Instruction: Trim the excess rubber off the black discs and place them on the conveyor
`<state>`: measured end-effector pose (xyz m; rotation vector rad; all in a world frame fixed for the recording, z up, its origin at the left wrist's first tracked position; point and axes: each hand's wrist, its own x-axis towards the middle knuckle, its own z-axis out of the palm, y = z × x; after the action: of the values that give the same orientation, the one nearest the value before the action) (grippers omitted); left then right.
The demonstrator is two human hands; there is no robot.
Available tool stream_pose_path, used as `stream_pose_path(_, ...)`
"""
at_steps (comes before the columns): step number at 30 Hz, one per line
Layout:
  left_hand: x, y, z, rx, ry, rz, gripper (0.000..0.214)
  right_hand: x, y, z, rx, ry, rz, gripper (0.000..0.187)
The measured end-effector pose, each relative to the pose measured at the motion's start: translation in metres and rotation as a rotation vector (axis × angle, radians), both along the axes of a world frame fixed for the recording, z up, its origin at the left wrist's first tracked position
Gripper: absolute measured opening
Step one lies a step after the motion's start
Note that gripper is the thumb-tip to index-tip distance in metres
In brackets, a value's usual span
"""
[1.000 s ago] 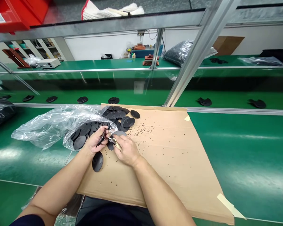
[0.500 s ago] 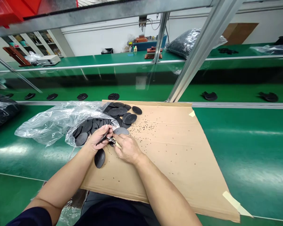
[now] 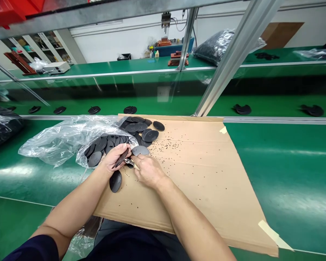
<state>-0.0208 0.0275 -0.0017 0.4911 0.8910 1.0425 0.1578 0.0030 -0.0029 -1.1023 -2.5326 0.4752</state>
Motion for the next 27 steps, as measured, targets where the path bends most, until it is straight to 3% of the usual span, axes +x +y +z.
stream_pose_path(7, 0.001, 0.0, 0.001, -0.028, -0.023, -0.023, 0.031, -0.002, -0.002, -0.002, -0.004, -0.004, -0.038, 0.038)
stream_pose_path(11, 0.0, -0.001, 0.004, -0.046, -0.202, -0.062, 0.02, -0.003, -0.003, -0.003, 0.023, 0.231, -0.063, 0.034)
stream_pose_path(14, -0.003, -0.002, 0.004, -0.045, -0.346, -0.064, 0.022, -0.001, 0.002, -0.005, 0.124, 0.363, -0.2, 0.032)
stream_pose_path(18, -0.005, -0.004, 0.005, -0.028, -0.359, -0.006, 0.028, 0.003, 0.014, -0.01, 0.145, 0.244, -0.356, 0.026)
stream_pose_path(22, -0.003, -0.005, 0.008, -0.023, -0.343, 0.008, 0.029, 0.003, 0.019, -0.014, 0.102, 0.121, -0.347, 0.027)
stream_pose_path(27, -0.002, -0.006, 0.01, -0.033, -0.344, 0.008, 0.029, 0.001, 0.018, -0.019, 0.136, 0.129, -0.321, 0.029)
